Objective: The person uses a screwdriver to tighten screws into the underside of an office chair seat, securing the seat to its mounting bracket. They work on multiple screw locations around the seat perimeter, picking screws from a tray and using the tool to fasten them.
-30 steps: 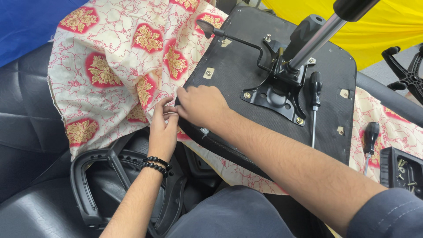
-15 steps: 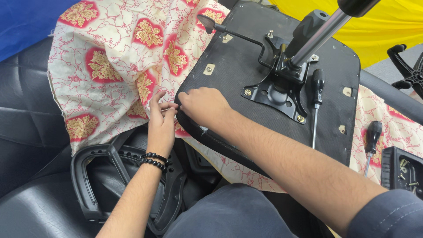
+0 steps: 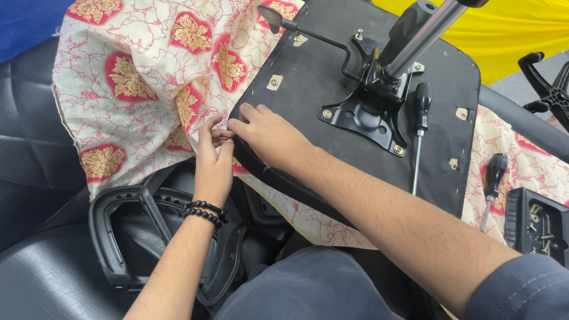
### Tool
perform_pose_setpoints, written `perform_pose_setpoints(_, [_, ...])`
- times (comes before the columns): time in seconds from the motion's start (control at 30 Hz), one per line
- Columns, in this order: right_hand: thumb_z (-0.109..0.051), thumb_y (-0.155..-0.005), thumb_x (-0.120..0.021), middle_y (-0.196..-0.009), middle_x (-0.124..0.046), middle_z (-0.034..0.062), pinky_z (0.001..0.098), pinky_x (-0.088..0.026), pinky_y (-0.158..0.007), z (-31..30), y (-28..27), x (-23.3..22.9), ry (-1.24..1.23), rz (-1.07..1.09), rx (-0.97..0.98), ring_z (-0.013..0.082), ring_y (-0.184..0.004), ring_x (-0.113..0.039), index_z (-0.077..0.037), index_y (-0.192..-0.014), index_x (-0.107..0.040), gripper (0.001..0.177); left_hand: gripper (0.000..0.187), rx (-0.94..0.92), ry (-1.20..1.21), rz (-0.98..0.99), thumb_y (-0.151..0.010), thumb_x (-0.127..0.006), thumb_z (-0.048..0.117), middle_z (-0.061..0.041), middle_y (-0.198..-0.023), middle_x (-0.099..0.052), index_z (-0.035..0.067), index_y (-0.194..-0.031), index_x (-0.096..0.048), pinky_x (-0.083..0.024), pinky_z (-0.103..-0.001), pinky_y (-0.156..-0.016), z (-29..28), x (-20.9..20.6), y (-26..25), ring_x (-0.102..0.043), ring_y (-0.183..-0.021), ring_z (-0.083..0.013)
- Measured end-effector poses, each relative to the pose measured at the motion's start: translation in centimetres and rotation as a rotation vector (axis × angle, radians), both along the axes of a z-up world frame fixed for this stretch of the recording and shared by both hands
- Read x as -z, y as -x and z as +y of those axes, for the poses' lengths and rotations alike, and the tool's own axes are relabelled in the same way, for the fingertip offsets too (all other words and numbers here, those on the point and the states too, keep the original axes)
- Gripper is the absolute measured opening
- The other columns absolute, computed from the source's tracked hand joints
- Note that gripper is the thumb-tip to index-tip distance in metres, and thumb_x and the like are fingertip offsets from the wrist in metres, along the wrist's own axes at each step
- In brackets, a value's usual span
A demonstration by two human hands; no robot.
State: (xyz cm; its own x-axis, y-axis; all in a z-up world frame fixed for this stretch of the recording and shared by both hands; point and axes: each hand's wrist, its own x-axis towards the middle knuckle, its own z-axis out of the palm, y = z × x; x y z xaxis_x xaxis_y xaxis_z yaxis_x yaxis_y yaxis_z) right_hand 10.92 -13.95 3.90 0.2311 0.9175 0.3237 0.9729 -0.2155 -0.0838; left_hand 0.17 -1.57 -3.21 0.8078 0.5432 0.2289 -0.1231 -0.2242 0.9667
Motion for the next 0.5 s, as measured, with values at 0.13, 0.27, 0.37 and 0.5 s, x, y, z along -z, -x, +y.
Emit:
perform_pose_setpoints(0.13, [-0.009,-0.084,-0.069,-0.108,-0.059,0.0182,0.0477,-0.052,-0.082,-0.3,-0.5,0.0,-0.079,0.194,-0.008,0.0381,-0.096,-0.061,-0.005,-0.117,-0.060,0.034,0.048,-0.006,0.038,0.010,-0.098,-0.051,0.003,-0.009,-0.115,-0.066,0.006,-0.145,-0.043,-0.050,-0.032,-0.099,-0.5,-0.5,0.2,-0.061,-0.104,-0.0159])
perform_pose_setpoints(0.27, [-0.024,-0.084,-0.076,-0.094,-0.063,0.0167,0.0502,-0.050,-0.079,-0.4,-0.8,0.2,-0.178,0.307,0.179,0.0380,-0.089,-0.061,-0.003,-0.100,-0.057,0.033,0.048,0.014,0.081,-0.014,-0.098,-0.050,0.003,-0.010,-0.118,-0.069,0.005,-0.146,-0.042,-0.049,-0.032,-0.101,-0.9,-1.2,0.2,-0.062,-0.106,-0.0153])
perform_pose_setpoints(0.37, [-0.026,-0.090,-0.074,-0.089,-0.064,0.0137,0.0482,-0.050,-0.079,-0.5,-0.9,0.5,-0.102,0.342,0.177,0.0351,-0.088,-0.064,-0.006,-0.090,-0.059,0.025,0.047,0.027,0.095,-0.018,-0.099,-0.050,0.004,-0.010,-0.119,-0.069,0.005,-0.146,-0.042,-0.049,-0.032,-0.102,-1.1,-1.4,0.3,-0.063,-0.108,-0.0153])
perform_pose_setpoints(0.5, [-0.019,-0.089,-0.069,-0.089,-0.065,0.0138,0.0463,-0.052,-0.078,-0.2,-1.0,0.9,-0.157,0.354,0.079,0.0345,-0.089,-0.066,-0.004,-0.096,-0.060,0.018,0.049,0.013,0.102,-0.020,-0.098,-0.051,0.004,-0.011,-0.118,-0.069,0.005,-0.146,-0.043,-0.049,-0.032,-0.101,-1.2,-1.5,0.4,-0.063,-0.107,-0.0160])
